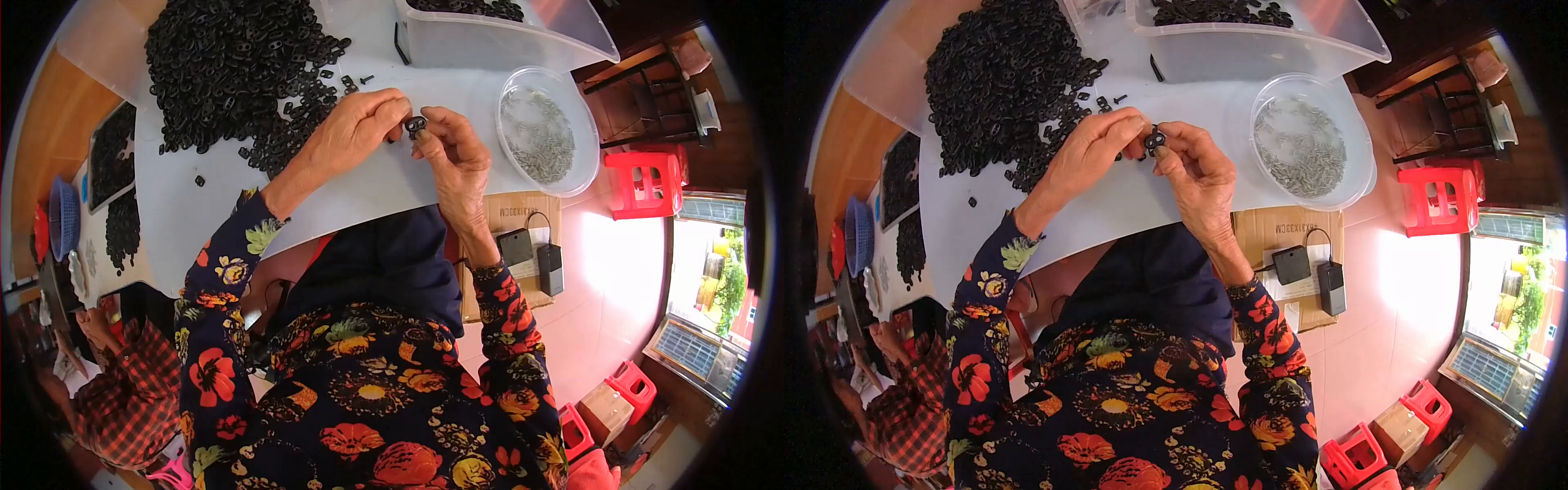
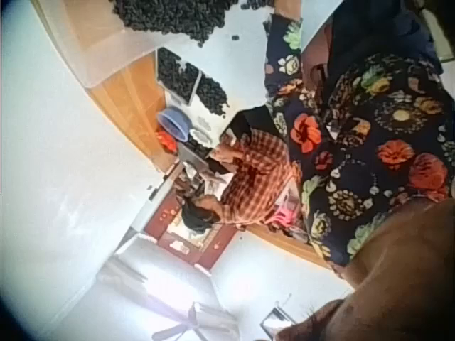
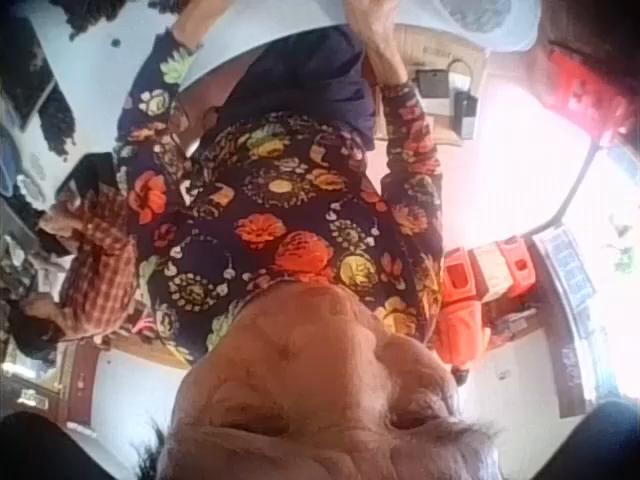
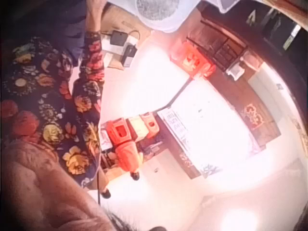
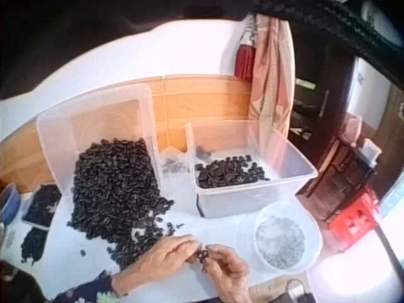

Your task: The person assembles plastic components by picking up plastic pieces and inserting metal pins into them by hand.

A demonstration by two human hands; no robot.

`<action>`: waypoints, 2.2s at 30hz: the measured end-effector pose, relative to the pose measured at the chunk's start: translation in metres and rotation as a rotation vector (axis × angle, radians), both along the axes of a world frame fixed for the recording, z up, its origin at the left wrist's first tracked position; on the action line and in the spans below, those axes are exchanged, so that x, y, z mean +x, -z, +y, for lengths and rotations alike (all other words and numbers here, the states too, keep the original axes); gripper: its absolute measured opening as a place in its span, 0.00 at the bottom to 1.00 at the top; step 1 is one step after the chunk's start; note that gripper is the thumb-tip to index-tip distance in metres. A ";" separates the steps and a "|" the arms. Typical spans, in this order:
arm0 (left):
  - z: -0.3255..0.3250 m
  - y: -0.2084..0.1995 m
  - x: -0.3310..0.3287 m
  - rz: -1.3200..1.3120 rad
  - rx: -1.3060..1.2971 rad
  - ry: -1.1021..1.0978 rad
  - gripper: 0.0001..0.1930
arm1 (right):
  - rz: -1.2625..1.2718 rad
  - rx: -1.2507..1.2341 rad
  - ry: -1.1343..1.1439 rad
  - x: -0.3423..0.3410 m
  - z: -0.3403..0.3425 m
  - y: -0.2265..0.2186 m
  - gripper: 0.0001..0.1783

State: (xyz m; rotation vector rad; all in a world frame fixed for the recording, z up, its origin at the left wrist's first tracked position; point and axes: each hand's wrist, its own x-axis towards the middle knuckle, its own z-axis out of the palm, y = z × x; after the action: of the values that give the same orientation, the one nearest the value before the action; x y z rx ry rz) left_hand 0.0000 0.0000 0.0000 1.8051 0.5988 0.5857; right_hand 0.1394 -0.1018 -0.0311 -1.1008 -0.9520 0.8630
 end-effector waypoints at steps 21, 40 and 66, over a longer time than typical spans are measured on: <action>-0.012 0.024 -0.002 -0.053 -0.044 -0.012 0.18 | -0.132 0.039 -0.053 -0.007 0.004 0.008 0.19; -0.011 0.027 -0.007 -0.049 0.035 0.060 0.16 | -0.461 -0.038 0.000 -0.007 0.000 0.004 0.14; -0.013 0.029 -0.008 -0.088 0.045 0.041 0.15 | -0.438 -0.005 0.038 -0.011 0.000 0.007 0.13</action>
State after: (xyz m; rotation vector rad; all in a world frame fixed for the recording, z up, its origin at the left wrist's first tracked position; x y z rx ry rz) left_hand -0.0084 -0.0131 -0.0288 1.8198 0.4912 0.6515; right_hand 0.1285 -0.1019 -0.0384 -1.3378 -1.2833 0.6019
